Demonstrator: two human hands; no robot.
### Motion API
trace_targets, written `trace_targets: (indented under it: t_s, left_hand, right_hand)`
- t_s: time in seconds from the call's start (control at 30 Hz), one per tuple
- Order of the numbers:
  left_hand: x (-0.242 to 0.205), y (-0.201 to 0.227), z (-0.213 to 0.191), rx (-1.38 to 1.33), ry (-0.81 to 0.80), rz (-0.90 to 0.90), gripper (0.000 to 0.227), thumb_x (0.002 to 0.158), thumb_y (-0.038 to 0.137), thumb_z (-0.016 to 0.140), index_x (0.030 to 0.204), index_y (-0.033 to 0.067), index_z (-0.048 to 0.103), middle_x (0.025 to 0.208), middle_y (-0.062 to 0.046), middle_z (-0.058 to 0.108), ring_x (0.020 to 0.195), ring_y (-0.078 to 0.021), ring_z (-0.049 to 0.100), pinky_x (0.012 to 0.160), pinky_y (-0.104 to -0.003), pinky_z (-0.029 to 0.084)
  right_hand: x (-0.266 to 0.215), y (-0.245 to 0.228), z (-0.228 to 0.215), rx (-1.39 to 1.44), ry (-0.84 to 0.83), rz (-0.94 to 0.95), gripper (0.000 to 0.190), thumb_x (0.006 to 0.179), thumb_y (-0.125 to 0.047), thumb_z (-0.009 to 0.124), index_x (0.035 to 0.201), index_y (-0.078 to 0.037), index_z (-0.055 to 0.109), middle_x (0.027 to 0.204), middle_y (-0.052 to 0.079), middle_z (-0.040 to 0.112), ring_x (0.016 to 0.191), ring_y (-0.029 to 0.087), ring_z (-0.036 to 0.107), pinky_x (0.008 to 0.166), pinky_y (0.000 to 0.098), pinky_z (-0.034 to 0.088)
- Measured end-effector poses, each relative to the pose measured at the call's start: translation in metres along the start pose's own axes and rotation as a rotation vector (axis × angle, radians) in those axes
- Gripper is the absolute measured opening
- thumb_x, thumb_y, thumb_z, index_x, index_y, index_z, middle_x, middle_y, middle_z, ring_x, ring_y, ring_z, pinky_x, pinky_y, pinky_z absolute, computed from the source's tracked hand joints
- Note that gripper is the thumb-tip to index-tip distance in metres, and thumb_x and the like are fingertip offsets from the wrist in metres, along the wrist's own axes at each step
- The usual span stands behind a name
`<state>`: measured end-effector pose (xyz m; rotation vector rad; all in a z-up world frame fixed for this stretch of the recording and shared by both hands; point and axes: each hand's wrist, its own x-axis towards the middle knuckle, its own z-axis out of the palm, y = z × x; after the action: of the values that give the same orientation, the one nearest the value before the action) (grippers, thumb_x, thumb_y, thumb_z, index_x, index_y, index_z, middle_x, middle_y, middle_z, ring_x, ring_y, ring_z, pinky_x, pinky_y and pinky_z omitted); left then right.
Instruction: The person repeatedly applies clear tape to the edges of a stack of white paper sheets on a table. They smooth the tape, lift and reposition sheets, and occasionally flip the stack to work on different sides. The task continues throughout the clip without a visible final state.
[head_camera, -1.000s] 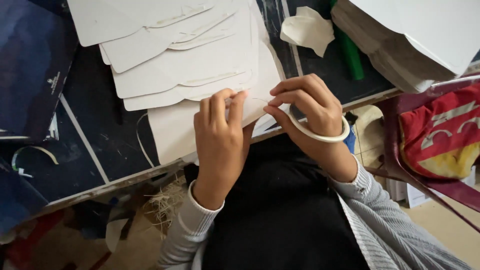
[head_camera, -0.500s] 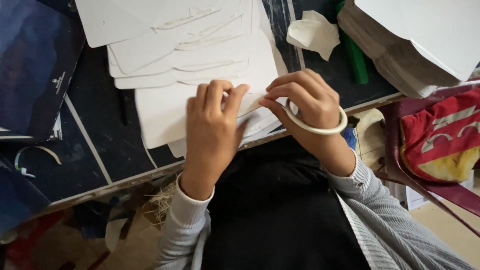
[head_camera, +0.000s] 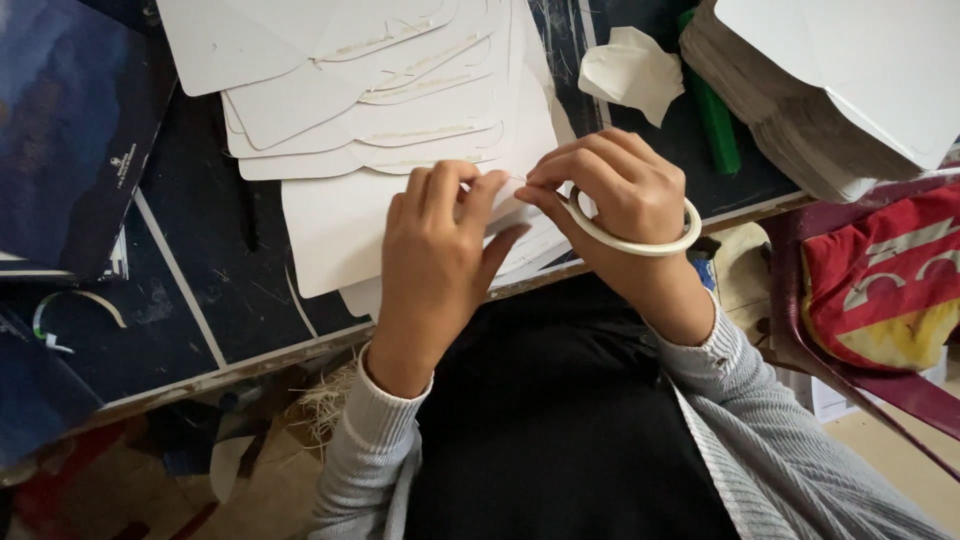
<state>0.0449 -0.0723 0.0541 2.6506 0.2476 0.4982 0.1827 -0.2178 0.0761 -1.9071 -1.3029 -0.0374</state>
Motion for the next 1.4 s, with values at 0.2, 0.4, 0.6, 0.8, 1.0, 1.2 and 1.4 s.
trace_targets:
  t_s: [0.2, 0.4, 0.6, 0.8, 1.0, 1.2, 1.4]
  left_hand:
    - [0.002, -0.002, -0.015, 0.026, -0.119, -0.104, 0.087, 0.104, 0.073, 0.019, 0.138, 0.0090, 0.067, 0.120, -0.011, 0.055, 0.105, -0.0298, 0.056, 0.077, -0.043, 0.052]
    - [0.000, -0.009, -0.009, 0.020, -0.150, -0.093, 0.063, 0.107, 0.060, 0.063, 0.144, 0.0091, 0.066, 0.124, -0.011, 0.054, 0.107, -0.0299, 0.055, 0.082, -0.043, 0.052]
    - [-0.003, -0.011, 0.001, 0.114, 0.033, -0.144, 0.041, 0.100, -0.014, 0.062, 0.130, 0.0106, 0.076, 0.114, -0.010, 0.061, 0.098, -0.0274, 0.061, 0.073, -0.039, 0.050]
    - [-0.002, -0.019, -0.009, 0.207, 0.023, -0.155, 0.059, 0.082, -0.027, 0.073, 0.132, 0.0043, 0.073, 0.110, -0.010, 0.073, 0.094, -0.0272, 0.070, 0.080, -0.038, 0.060]
    - [0.010, -0.028, -0.022, 0.316, 0.176, -0.033, 0.041, 0.097, -0.020, 0.073, 0.125, 0.0087, 0.076, 0.108, -0.006, 0.068, 0.096, -0.0231, 0.063, 0.078, -0.034, 0.051]
    - [-0.003, -0.043, 0.033, -0.121, -0.038, -0.271, 0.066, 0.083, 0.010, 0.094, 0.141, 0.0161, 0.062, 0.132, -0.008, 0.047, 0.119, -0.0384, 0.052, 0.090, -0.059, 0.055]
    - [-0.005, -0.043, 0.047, -0.161, -0.036, -0.406, 0.082, 0.066, 0.020, 0.107, 0.136, 0.0218, 0.064, 0.135, -0.005, 0.043, 0.121, -0.0378, 0.049, 0.094, -0.061, 0.051]
  right_hand:
    - [0.007, -0.007, -0.007, -0.063, -0.039, -0.067, 0.018, 0.107, -0.009, 0.088, 0.100, 0.000, 0.074, 0.098, 0.012, 0.079, 0.085, 0.026, 0.071, 0.080, 0.0359, 0.057]
    - [0.008, -0.004, -0.005, -0.080, -0.022, -0.079, 0.017, 0.108, -0.005, 0.088, 0.099, 0.001, 0.075, 0.096, 0.013, 0.079, 0.086, 0.028, 0.073, 0.082, 0.0371, 0.058]
    - [0.012, -0.008, -0.008, -0.070, -0.005, -0.084, 0.019, 0.107, -0.006, 0.089, 0.099, 0.000, 0.074, 0.095, 0.011, 0.079, 0.085, 0.026, 0.072, 0.082, 0.0354, 0.057]
    - [0.011, -0.011, -0.010, -0.066, 0.016, -0.083, 0.017, 0.107, -0.004, 0.089, 0.102, 0.002, 0.074, 0.097, 0.013, 0.080, 0.088, 0.028, 0.076, 0.082, 0.0376, 0.059]
    - [0.000, -0.004, -0.004, 0.037, -0.028, -0.097, 0.017, 0.102, -0.006, 0.089, 0.106, 0.006, 0.077, 0.109, 0.023, 0.076, 0.089, 0.027, 0.077, 0.080, 0.0352, 0.064]
    - [-0.031, 0.025, 0.037, -0.031, -0.024, 0.023, 0.004, 0.099, 0.003, 0.079, 0.098, -0.001, 0.079, 0.115, 0.017, 0.075, 0.086, 0.039, 0.080, 0.078, 0.0464, 0.064]
    - [-0.049, 0.039, 0.045, -0.219, 0.016, 0.038, 0.018, 0.108, -0.010, 0.073, 0.121, -0.007, 0.084, 0.130, 0.009, 0.070, 0.089, 0.027, 0.081, 0.076, 0.0410, 0.065]
